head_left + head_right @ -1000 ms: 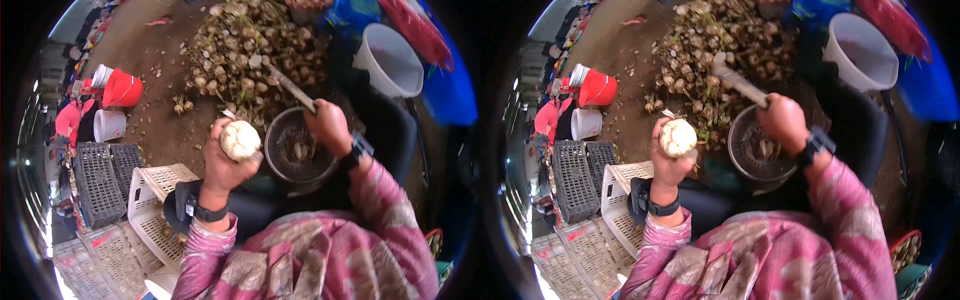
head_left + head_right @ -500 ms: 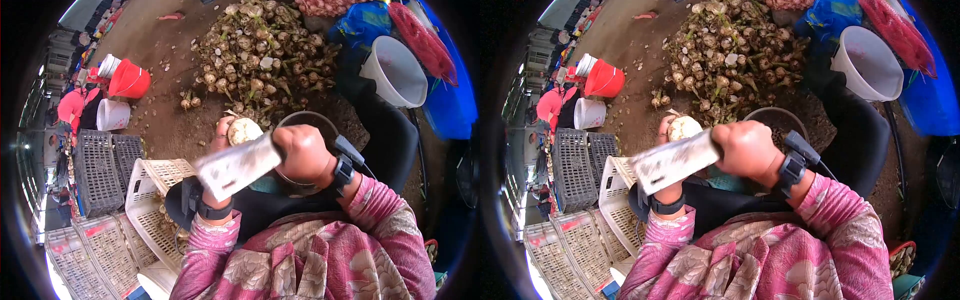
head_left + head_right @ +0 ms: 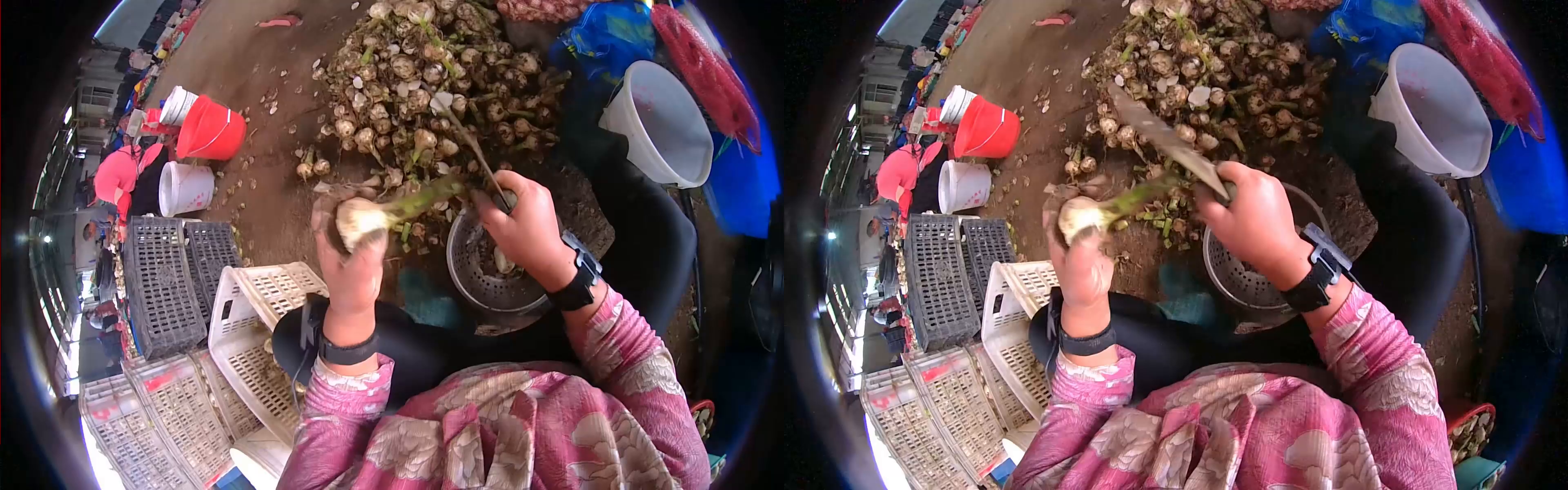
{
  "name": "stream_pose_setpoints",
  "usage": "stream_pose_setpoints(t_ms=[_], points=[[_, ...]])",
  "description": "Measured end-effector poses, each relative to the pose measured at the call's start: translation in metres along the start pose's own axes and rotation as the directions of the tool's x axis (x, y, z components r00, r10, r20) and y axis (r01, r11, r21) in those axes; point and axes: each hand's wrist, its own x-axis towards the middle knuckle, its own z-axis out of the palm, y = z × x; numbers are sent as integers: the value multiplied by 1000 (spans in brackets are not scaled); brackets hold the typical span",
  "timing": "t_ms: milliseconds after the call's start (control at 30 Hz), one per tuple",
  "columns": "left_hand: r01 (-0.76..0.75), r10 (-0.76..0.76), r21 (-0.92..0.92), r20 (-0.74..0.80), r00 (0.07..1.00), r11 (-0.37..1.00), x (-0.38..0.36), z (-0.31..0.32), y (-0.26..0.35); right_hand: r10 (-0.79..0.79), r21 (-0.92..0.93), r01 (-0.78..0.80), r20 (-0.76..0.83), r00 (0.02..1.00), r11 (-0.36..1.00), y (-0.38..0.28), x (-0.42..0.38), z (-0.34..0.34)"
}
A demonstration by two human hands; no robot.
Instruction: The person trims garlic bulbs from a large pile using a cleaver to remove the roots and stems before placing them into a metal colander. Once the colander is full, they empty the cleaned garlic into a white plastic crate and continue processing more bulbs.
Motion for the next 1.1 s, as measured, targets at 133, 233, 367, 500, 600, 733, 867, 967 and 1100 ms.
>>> stream_pose_setpoints(t_ms=[133,233,367,500,600,733,867,967,1100], points=[[-79,79,9,-184,980,997,-6,14,6,-151,92,148,24,988,985,-47,-3,-18],[-48,20,-134,-202,979,990,-11,27,20,-191,116,179,103,976,977,-51,-10,-13],[-104,58,-266,-173,983,958,-10,33,45,274,-238,-192,382,883,952,66,-32,26],[287,-285,41,-53,957,957,8,7,-16,92,-119,-93,-17,996,989,32,-15,8],[387,-545,535,171,821,751,-1,13,-98,206,78,-202,-52,977,976,2,9,-17],[369,-520,689,14,854,624,37,-20,-156,285,254,-266,-39,958,930,2,3,-30],[694,-495,432,-492,717,576,83,-94,-167,430,491,-408,74,900,770,17,-11,-30],[610,-539,501,-297,788,614,87,-127,-211,500,555,-488,144,854,674,32,-7,-22],[358,-614,927,-347,709,-111,90,-106,-247,575,577,-601,257,777,554,36,9,-17]])
